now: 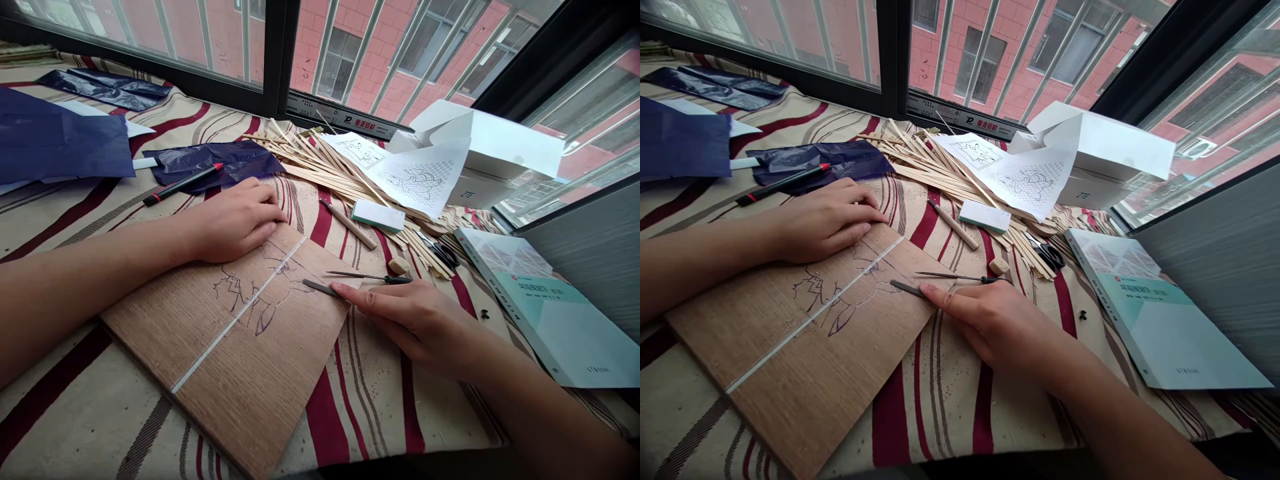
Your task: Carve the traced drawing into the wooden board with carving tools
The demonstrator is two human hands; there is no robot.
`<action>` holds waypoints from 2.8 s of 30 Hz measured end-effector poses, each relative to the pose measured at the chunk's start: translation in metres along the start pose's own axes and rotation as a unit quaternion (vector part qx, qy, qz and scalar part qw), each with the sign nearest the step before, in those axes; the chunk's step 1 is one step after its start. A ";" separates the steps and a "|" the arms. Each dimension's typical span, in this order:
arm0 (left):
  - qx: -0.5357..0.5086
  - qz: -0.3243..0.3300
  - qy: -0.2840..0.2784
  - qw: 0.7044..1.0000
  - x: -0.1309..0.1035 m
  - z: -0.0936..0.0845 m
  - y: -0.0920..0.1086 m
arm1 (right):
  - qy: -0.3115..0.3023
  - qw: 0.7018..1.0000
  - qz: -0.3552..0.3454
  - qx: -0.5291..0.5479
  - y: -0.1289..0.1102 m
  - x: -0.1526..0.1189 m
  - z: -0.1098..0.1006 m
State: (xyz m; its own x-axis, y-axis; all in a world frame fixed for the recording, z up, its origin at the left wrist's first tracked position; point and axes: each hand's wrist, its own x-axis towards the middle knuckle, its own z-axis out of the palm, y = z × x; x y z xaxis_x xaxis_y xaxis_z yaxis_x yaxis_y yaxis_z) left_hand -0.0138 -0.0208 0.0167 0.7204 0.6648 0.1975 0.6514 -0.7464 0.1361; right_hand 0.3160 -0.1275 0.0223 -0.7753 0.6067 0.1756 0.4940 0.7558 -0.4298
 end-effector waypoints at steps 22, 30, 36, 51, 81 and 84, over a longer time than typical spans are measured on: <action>0.014 0.006 0.000 1.000 0.000 0.000 0.001 | 0.023 0.999 -0.010 -0.043 0.001 0.002 0.001; 0.017 0.010 0.001 1.000 0.000 -0.001 0.002 | 0.015 0.999 -0.003 -0.051 0.002 0.001 0.000; 0.018 0.002 -0.001 1.000 0.000 -0.001 0.001 | 0.010 0.999 -0.004 -0.053 -0.003 0.001 -0.002; 0.034 0.001 0.011 0.999 0.000 0.001 0.000 | 0.007 0.996 -0.001 -0.094 -0.012 0.001 -0.008; 0.031 -0.005 0.004 0.999 -0.001 0.002 0.000 | 0.017 0.992 -0.005 -0.122 -0.006 -0.005 -0.004; 0.028 -0.008 0.001 1.000 -0.001 0.000 0.001 | 0.010 0.992 0.002 -0.125 -0.007 -0.005 -0.006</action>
State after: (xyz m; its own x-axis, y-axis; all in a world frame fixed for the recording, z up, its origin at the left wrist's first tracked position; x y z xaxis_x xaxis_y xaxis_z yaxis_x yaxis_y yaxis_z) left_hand -0.0136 -0.0220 0.0165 0.7099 0.6761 0.1974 0.6745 -0.7333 0.0855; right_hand 0.3192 -0.1343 0.0292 -0.7661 0.6131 0.1929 0.5815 0.7890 -0.1983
